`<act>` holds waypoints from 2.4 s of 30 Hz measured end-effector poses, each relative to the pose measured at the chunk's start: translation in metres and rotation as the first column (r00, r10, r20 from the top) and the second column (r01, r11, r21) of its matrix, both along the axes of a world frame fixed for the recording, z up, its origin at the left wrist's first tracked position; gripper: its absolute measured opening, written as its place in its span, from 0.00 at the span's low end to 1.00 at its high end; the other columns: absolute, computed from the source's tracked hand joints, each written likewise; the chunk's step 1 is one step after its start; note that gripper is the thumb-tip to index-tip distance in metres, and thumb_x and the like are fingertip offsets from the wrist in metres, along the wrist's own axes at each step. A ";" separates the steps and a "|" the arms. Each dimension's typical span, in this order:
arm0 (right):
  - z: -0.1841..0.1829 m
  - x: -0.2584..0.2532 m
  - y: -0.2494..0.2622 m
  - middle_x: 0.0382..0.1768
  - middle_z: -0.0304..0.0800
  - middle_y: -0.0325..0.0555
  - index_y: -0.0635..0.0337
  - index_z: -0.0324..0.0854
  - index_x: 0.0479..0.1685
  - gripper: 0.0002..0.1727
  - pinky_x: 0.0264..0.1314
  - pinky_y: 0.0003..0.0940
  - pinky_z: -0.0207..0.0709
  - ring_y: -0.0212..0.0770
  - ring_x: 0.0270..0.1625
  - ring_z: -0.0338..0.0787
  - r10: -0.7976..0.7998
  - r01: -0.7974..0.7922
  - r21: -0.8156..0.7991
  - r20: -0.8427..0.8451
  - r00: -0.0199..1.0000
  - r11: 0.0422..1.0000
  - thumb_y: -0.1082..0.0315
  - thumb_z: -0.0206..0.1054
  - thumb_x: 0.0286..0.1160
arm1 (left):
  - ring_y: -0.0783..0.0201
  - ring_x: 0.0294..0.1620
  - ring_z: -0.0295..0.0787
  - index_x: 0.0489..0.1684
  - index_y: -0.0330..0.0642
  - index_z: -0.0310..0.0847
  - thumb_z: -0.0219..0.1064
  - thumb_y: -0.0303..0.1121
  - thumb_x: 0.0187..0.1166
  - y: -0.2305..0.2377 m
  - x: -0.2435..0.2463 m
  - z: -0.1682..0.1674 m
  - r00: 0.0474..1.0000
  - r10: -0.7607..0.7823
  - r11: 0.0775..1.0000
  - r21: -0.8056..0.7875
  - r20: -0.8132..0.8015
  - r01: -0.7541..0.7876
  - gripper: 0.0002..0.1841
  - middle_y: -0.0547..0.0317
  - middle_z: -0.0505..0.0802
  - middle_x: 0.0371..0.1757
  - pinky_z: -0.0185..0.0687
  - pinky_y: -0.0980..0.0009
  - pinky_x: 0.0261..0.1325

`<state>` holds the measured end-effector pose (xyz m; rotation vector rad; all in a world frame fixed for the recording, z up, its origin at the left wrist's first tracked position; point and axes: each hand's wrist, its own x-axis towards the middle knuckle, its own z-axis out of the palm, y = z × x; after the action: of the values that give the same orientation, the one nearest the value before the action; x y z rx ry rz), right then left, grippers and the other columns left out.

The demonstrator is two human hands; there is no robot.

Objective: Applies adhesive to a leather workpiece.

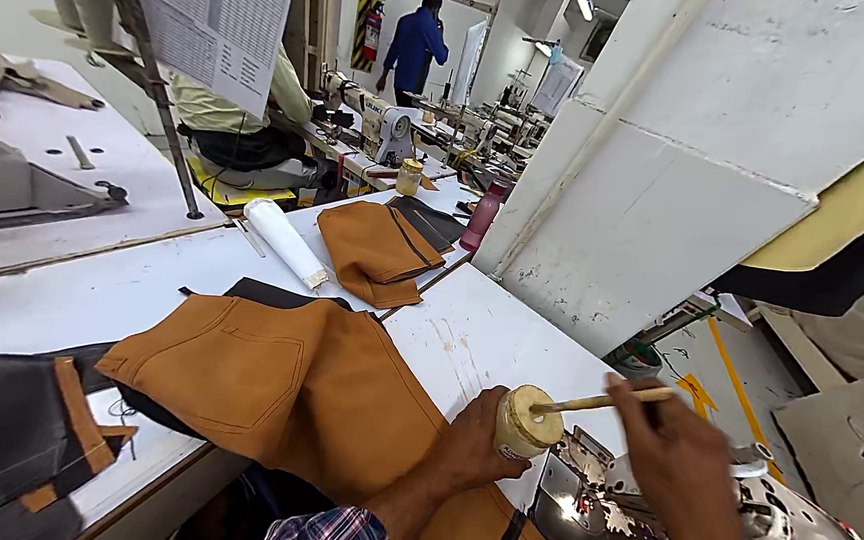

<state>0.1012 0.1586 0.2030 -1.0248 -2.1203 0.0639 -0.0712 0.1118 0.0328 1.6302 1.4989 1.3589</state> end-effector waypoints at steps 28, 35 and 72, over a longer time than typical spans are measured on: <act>-0.011 -0.112 -0.027 0.36 0.95 0.32 0.53 0.92 0.44 0.12 0.36 0.25 0.89 0.25 0.35 0.92 0.413 -0.416 -0.036 -0.061 0.909 0.909 0.56 0.68 0.81 | 0.44 0.96 0.45 0.92 0.32 0.53 0.35 0.59 0.91 -0.037 -0.176 0.013 0.658 0.225 0.723 -0.329 -0.719 -0.607 0.41 0.39 0.59 0.93 0.33 0.44 0.95; -0.074 -0.223 0.012 0.36 0.94 0.32 0.50 0.93 0.45 0.13 0.37 0.21 0.86 0.23 0.34 0.90 0.462 -0.462 -0.097 -0.022 0.887 0.882 0.56 0.64 0.83 | 0.44 0.96 0.47 0.91 0.28 0.52 0.43 0.70 0.81 -0.034 -0.182 0.014 0.669 0.292 0.687 -0.337 -0.683 -0.644 0.52 0.37 0.58 0.93 0.38 0.45 0.94; -0.079 -0.261 0.023 0.31 0.89 0.30 0.47 0.90 0.44 0.16 0.28 0.27 0.80 0.27 0.26 0.84 0.467 -0.449 -0.151 0.109 0.878 0.880 0.50 0.60 0.86 | 0.46 0.93 0.55 0.86 0.30 0.64 0.37 0.40 0.90 -0.034 -0.178 0.003 0.614 0.393 0.690 -0.222 -0.685 -0.689 0.31 0.40 0.67 0.90 0.45 0.50 0.93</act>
<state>-0.1595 0.1814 0.1237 -0.5807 -2.4789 0.3663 -0.2488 0.0779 0.0357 1.3440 2.6640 0.6093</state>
